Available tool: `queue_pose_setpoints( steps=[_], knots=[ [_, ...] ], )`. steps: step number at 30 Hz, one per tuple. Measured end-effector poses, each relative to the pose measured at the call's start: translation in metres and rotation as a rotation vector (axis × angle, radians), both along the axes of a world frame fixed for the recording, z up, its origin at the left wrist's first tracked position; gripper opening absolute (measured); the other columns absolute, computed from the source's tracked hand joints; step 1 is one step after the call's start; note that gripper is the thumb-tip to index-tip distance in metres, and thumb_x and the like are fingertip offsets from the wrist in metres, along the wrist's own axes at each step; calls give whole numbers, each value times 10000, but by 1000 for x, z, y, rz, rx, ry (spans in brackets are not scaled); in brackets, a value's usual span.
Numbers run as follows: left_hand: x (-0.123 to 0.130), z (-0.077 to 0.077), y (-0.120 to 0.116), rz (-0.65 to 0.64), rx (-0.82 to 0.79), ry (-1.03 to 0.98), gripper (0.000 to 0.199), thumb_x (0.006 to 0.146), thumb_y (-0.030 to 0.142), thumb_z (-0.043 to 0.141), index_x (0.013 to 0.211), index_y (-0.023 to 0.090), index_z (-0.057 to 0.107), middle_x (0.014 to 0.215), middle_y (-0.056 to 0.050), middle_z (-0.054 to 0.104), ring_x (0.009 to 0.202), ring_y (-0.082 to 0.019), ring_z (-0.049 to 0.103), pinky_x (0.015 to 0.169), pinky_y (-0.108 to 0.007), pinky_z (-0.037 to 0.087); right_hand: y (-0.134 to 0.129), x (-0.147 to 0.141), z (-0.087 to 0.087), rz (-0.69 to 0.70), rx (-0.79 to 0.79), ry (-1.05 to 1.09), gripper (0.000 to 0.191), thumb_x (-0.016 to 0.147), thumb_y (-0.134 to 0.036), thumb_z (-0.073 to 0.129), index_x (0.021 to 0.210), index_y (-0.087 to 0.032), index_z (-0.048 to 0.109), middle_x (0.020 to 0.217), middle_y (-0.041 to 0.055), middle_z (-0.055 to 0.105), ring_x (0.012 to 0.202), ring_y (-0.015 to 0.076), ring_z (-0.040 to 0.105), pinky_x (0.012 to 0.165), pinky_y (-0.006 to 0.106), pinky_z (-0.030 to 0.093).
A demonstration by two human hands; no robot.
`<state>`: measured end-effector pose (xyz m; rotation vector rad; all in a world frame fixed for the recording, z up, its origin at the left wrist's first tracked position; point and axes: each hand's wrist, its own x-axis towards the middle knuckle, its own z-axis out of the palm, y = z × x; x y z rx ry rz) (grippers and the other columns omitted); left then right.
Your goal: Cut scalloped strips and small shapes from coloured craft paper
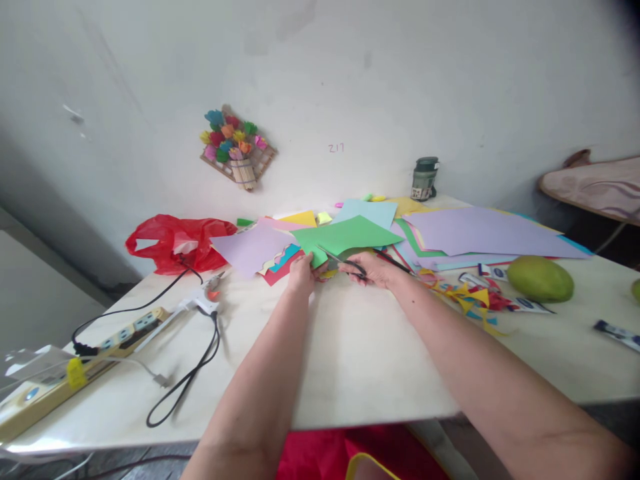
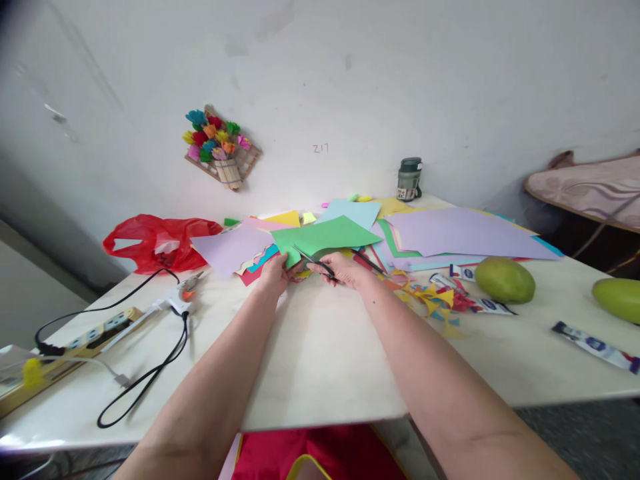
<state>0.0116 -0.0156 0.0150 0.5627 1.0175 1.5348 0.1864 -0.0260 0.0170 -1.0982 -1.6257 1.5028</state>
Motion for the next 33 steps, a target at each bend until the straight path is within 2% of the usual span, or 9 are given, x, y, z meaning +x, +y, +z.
queue_pose_setpoints(
  steps=[4, 8, 10, 14, 20, 25, 33],
  knots=[
    [0, 1, 1, 3, -22, -37, 58, 836, 106, 557, 817, 137, 602, 763, -59, 658, 684, -168, 662, 669, -308, 577, -5, -1, 7, -15, -12, 10, 302, 729, -332, 708, 596, -171, 491, 426, -64, 469, 339, 37, 347, 333, 171, 250],
    [-1, 2, 1, 7, -8, -58, 40, 837, 125, 564, 823, 132, 600, 748, -58, 665, 631, -158, 652, 642, -319, 580, -7, 1, 11, -2, -21, 2, 252, 742, -314, 702, 630, -154, 543, 422, -60, 478, 338, 37, 346, 330, 165, 260],
    [-3, 2, 2, 25, 3, -65, 6, 813, 140, 606, 810, 135, 605, 718, -47, 659, 598, -150, 642, 640, -320, 579, -6, 3, 10, 15, -32, -7, 234, 748, -308, 704, 652, -149, 562, 425, -58, 488, 339, 37, 352, 326, 159, 264],
    [-7, 0, 3, 58, 34, -40, 90, 741, 127, 679, 756, 155, 595, 647, -12, 626, 568, -135, 629, 620, -270, 558, -2, 6, 5, 59, -45, -24, 222, 758, -315, 715, 690, -146, 589, 450, -51, 518, 340, 40, 387, 317, 155, 275],
    [-5, -3, 2, 28, 127, -38, 159, 720, 118, 694, 686, 168, 547, 588, 19, 592, 516, -111, 599, 597, -246, 545, 1, 5, -1, 56, -67, 33, 230, 768, -356, 718, 770, -143, 631, 474, -42, 545, 352, 54, 436, 321, 160, 311],
    [-1, -1, 0, 29, 140, -51, 148, 719, 119, 703, 689, 156, 563, 649, -10, 637, 563, -123, 628, 624, -258, 552, -1, 2, 0, 32, -94, 68, 260, 752, -376, 740, 794, -138, 642, 467, -47, 541, 348, 50, 431, 318, 156, 311],
    [-4, -3, 2, -48, 185, -29, 71, 716, 115, 684, 753, 135, 627, 734, -45, 687, 624, -143, 650, 662, -285, 555, -7, 0, 7, -8, -124, 104, 341, 756, -447, 743, 786, -130, 622, 462, -34, 549, 341, 47, 433, 309, 150, 294]
  ],
)
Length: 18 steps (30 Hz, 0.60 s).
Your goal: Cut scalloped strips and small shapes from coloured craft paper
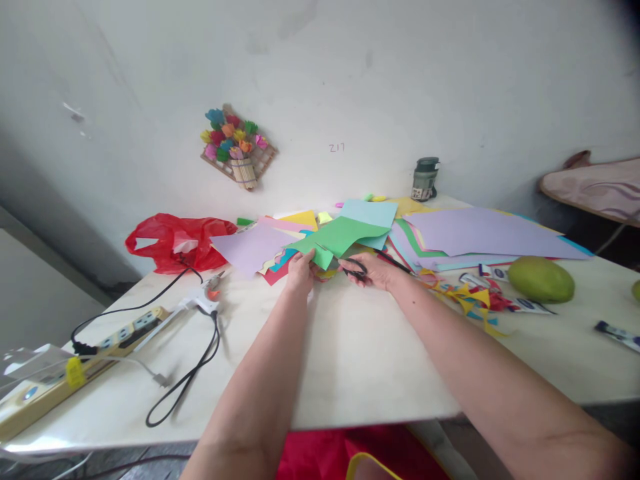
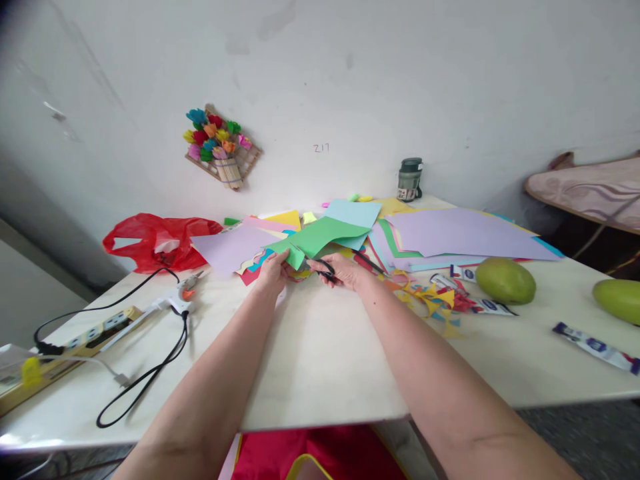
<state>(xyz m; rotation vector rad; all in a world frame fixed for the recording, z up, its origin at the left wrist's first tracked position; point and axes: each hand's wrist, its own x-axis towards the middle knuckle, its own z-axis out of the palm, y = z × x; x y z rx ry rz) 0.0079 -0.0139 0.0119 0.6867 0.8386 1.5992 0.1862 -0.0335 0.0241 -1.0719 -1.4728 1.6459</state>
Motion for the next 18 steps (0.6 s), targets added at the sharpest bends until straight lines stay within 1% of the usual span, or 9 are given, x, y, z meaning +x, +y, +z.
queue_pose_setpoints(
  steps=[4, 8, 13, 18],
  knots=[
    [0, -2, 1, 7, 15, -1, 100, 693, 123, 706, 754, 147, 630, 775, -48, 697, 703, -161, 673, 731, -302, 548, -4, -1, 3, -11, -8, 12, 376, 729, -481, 762, 748, -141, 602, 474, -35, 552, 340, 43, 425, 314, 153, 307],
    [1, -1, 0, 3, 25, 0, 137, 671, 140, 728, 763, 158, 628, 791, -46, 705, 751, -162, 678, 729, -275, 542, -3, -2, 1, -22, -7, 40, 410, 716, -518, 760, 749, -142, 603, 485, -32, 556, 340, 42, 421, 313, 160, 303],
    [2, 2, -2, 19, 2, -2, 156, 659, 143, 741, 751, 159, 616, 749, -30, 695, 695, -144, 665, 678, -246, 531, -1, -3, -2, -32, 0, 69, 433, 699, -533, 768, 761, -134, 610, 494, -31, 559, 349, 37, 427, 330, 158, 306],
    [3, 6, -5, 5, -10, 0, 161, 667, 131, 745, 760, 148, 614, 740, -16, 682, 617, -114, 635, 641, -233, 511, -4, -5, 3, -57, 11, 63, 423, 699, -517, 774, 756, -131, 610, 476, -42, 541, 345, 35, 411, 335, 161, 299]
  ],
)
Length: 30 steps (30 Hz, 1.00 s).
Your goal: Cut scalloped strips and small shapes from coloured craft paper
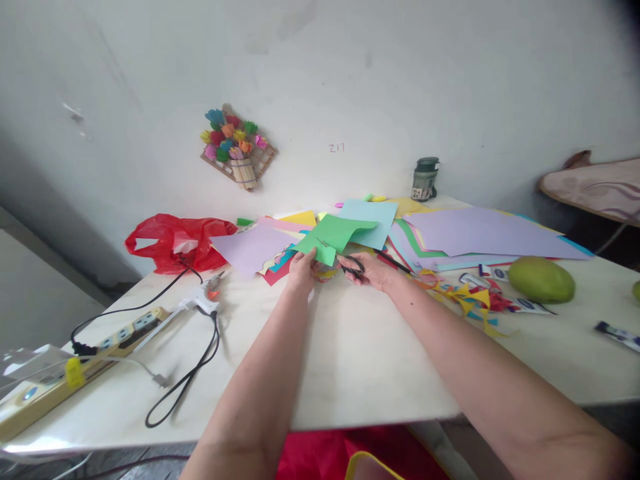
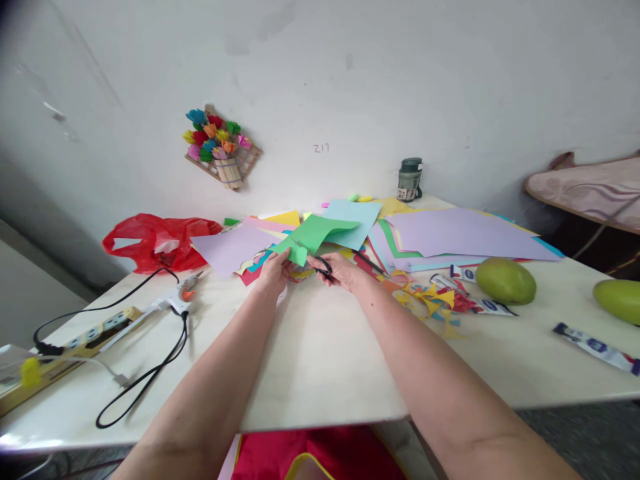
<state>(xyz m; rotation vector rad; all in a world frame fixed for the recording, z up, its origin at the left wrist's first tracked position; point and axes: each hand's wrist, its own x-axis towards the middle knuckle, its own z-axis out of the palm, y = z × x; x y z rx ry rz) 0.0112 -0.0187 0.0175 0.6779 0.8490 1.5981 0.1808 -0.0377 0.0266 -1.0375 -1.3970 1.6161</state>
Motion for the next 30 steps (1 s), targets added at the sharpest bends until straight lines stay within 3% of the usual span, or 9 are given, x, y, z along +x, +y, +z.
queue_pose_setpoints(
  steps=[6, 30],
  knots=[
    [0, 1, -1, 14, -16, 9, 152, 684, 138, 742, 747, 149, 604, 741, -20, 680, 621, -121, 638, 626, -234, 496, -3, 0, 5, -14, -5, -18, 385, 718, -483, 769, 750, -132, 613, 471, -43, 531, 343, 37, 399, 341, 166, 303],
    [-2, -3, 3, 15, -17, 11, 193, 665, 150, 756, 792, 153, 610, 783, -29, 693, 659, -136, 663, 651, -242, 510, 7, 3, -4, 2, 54, -89, 196, 749, -311, 710, 758, -151, 597, 494, -54, 521, 345, 41, 387, 344, 167, 281]
  ],
)
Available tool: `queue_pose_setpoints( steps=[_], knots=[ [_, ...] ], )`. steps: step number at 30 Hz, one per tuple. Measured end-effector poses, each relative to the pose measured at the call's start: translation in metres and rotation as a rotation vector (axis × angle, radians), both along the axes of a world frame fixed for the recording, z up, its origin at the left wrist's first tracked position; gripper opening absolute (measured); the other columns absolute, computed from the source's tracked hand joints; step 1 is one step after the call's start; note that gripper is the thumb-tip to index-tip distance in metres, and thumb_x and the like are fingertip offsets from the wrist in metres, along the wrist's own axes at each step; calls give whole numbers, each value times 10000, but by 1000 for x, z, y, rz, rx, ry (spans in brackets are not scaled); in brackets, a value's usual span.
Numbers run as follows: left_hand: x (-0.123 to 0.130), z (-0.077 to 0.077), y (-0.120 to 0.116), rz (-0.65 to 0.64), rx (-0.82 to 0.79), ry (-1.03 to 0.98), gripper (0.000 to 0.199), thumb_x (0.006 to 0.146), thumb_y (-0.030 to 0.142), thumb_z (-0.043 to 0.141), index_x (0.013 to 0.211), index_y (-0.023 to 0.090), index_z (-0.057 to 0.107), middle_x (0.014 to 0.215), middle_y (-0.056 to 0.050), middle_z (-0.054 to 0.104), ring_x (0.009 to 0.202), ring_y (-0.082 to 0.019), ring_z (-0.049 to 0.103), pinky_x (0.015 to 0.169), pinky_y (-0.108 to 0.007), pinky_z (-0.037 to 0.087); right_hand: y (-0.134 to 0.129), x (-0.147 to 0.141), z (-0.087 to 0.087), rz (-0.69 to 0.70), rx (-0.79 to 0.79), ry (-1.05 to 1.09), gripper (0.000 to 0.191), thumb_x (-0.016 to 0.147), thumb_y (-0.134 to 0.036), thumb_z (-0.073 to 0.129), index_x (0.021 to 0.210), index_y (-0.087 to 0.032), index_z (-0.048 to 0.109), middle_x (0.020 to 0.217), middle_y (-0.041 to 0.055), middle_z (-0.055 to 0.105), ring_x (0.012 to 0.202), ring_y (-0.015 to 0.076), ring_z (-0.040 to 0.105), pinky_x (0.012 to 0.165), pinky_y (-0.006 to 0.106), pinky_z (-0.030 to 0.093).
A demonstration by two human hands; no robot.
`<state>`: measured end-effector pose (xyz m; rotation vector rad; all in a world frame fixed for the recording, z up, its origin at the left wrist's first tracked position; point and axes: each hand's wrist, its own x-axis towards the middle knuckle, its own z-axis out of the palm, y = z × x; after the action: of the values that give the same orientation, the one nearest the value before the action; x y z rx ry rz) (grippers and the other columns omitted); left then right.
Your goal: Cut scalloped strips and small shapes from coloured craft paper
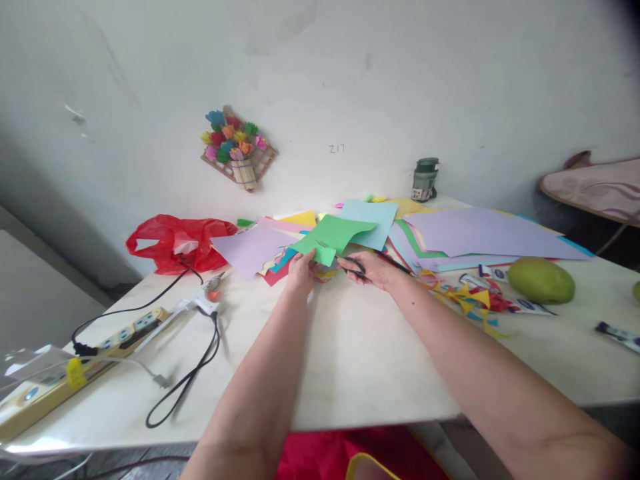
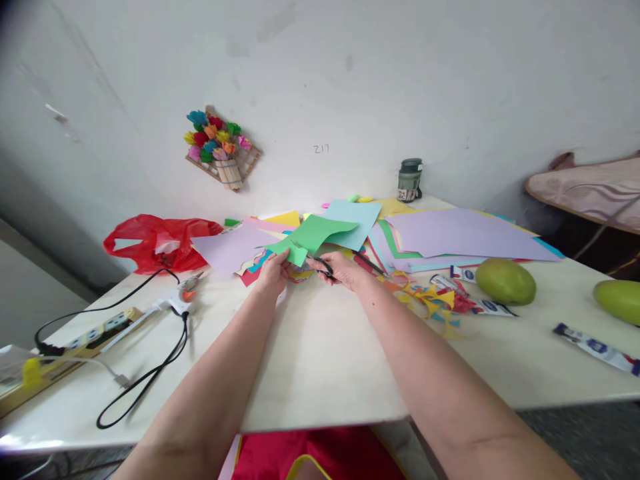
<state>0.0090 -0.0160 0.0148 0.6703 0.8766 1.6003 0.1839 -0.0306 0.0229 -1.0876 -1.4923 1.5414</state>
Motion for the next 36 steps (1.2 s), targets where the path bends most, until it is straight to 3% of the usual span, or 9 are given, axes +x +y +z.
queue_pose_setpoints(
  steps=[9, 17, 26, 36],
  knots=[
    [0, 1, 0, -15, 10, -35, 115, 708, 103, 688, 796, 138, 623, 778, -37, 696, 629, -125, 654, 584, -225, 512, 6, 1, -5, 28, 8, 16, 195, 738, -302, 720, 762, -143, 610, 466, -51, 505, 350, 49, 379, 333, 169, 275],
    [0, 0, -1, -8, 18, -16, 116, 699, 118, 698, 786, 142, 625, 806, -57, 706, 661, -147, 662, 620, -247, 520, 6, 2, -3, 28, -6, 2, 203, 730, -287, 734, 744, -145, 589, 461, -56, 502, 344, 44, 381, 332, 162, 285],
    [1, 1, -1, 8, 32, -52, 187, 676, 136, 739, 829, 146, 632, 787, -43, 698, 688, -163, 672, 695, -286, 541, 5, 2, -3, 47, 8, -5, 324, 680, -372, 785, 704, -156, 544, 461, -55, 520, 338, 35, 371, 330, 166, 265],
    [2, 1, 1, 21, 28, -102, 115, 694, 76, 686, 747, 138, 604, 727, -31, 681, 600, -125, 643, 609, -243, 529, 2, 1, -4, 59, -12, 11, 348, 705, -444, 767, 743, -150, 585, 467, -49, 533, 343, 41, 400, 320, 166, 264]
  ],
)
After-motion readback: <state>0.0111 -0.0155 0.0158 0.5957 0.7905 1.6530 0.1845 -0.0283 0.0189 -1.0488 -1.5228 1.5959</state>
